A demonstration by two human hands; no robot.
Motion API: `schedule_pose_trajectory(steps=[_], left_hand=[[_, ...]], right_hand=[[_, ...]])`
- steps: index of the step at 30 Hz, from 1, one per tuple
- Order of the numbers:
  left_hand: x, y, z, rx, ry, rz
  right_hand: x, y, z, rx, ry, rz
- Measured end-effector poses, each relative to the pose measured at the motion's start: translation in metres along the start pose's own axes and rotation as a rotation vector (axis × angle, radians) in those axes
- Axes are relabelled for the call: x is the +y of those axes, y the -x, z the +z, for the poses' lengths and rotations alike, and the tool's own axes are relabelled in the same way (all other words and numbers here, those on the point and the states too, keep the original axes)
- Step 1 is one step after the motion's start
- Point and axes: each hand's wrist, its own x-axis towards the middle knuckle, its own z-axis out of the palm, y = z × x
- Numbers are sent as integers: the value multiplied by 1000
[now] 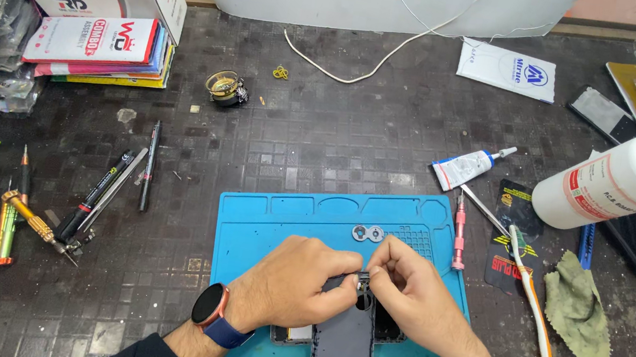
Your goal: The person applies adhesive to the interior frame of a disassembled smartphone, places a new battery inside, and then fits the back cover onto the device. The person also uses a metal tool to spread adhesive along the edges of the back cover.
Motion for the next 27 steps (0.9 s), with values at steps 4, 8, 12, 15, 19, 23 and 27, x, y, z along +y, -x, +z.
schedule_pose_trajectory(steps=[4, 8, 12, 15, 19, 23, 27], left_hand=[[2, -1, -1, 29, -2, 51], [1, -2, -1, 9, -6, 35], [-1, -2, 1, 3, -7, 38], [-2, 0, 0, -18, 8, 13], [0, 0, -1, 7, -11, 52], [1, 0, -3, 24, 25, 26], [0, 2, -4, 32, 45, -24]], right_hand=[[-2, 1, -1, 7, 19, -16], [0, 0, -1, -5, -27, -11], [4, 1, 0, 12, 17, 1], [4, 0, 1, 17, 34, -4], [1, 1, 1, 11, 19, -40], [-4, 0, 0, 50, -27, 7], [-6, 1, 0, 76, -81, 55]])
